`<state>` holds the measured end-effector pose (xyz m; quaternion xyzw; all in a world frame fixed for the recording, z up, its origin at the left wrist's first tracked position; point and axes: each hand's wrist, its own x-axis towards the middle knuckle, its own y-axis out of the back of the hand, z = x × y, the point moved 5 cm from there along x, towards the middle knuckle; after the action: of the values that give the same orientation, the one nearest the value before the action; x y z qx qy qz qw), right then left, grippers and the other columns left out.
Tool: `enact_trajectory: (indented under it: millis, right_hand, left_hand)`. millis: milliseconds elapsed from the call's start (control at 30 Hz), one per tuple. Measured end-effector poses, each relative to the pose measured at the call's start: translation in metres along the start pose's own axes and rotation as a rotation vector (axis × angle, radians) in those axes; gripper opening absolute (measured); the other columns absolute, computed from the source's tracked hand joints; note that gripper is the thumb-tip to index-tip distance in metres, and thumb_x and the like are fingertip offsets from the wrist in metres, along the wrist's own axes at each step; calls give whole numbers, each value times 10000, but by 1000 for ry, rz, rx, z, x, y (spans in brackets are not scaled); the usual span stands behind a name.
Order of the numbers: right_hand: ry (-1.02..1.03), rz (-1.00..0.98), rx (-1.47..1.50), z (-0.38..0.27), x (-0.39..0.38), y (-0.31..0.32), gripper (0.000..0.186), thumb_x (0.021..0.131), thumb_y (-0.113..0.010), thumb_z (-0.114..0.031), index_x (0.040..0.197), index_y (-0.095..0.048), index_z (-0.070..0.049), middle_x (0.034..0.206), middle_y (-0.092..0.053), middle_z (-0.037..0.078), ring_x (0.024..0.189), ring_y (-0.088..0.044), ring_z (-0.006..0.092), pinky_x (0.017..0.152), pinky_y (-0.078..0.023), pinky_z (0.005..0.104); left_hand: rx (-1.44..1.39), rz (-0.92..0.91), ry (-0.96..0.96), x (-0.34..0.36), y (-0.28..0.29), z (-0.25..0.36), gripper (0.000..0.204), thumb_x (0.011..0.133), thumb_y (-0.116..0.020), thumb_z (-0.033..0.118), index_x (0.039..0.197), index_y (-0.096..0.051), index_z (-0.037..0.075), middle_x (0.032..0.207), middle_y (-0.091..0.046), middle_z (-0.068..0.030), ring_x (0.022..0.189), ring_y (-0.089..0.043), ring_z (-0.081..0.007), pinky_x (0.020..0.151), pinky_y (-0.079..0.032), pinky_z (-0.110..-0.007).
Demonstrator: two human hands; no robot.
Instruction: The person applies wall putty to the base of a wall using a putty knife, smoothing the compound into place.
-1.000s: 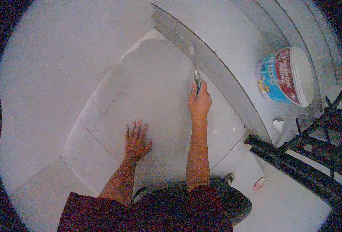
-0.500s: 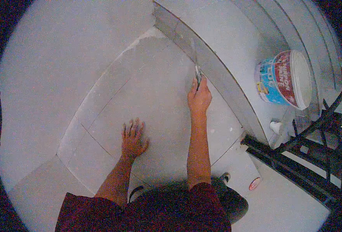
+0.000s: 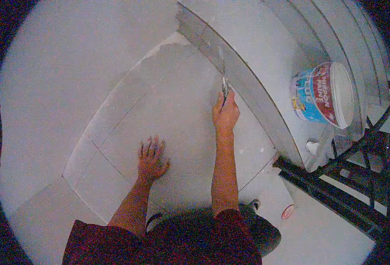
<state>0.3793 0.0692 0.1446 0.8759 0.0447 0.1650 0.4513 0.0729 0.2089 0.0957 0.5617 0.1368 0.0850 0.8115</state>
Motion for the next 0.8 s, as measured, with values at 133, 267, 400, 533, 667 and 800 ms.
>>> enact_trajectory:
  millis: [133,267,400,533,667,800]
  right_hand:
    - [46,46,-13,-6,0,0,305,1023,-593,-252,1223,-570,-23,746,-675,247,631,-680,429,564,-526,513]
    - [62,50,-43,-3,-1,-5,313,1024,-589,-253,1242,-555,-31,784,-691,241,667,-690,432,595,-536,511]
    - [83,75,10,-3,1,-2,313,1027,-584,-258,1263,-544,-56,814,-703,234,706,-698,438,626,-542,514]
    - [20,36,-38,2,1,-8,305,1029,-578,-257,1257,-541,-58,810,-701,234,705,-698,440,616,-542,517]
    - [27,40,-43,2,0,-9,317,1021,-589,-262,1255,-540,-54,806,-699,238,700,-699,435,595,-539,518]
    - [61,30,-73,5,1,-17,347,1013,-604,-253,1285,-523,-54,791,-690,231,673,-690,429,578,-530,507]
  left_hand:
    - [-20,20,-1,-2,-2,-2,765,904,-643,472,1578,-413,193,1679,-300,-104,1537,-283,-350,1253,-152,-627]
    - [-22,-6,9,-1,-2,-2,759,913,-626,486,1578,-412,190,1679,-296,-107,1535,-284,-355,1249,-160,-632]
    - [-2,-25,6,-3,-4,-2,770,910,-627,490,1584,-401,195,1682,-290,-107,1536,-284,-352,1248,-163,-631]
    - [-8,4,3,-2,-4,-3,792,905,-630,492,1595,-377,198,1683,-288,-106,1537,-286,-342,1254,-150,-622]
    - [3,-24,20,-1,-3,-2,775,904,-632,488,1582,-404,191,1674,-310,-109,1531,-302,-337,1258,-149,-617]
    - [-1,10,2,-2,-2,-3,764,902,-635,482,1575,-419,193,1665,-328,-110,1528,-311,-337,1257,-157,-618]
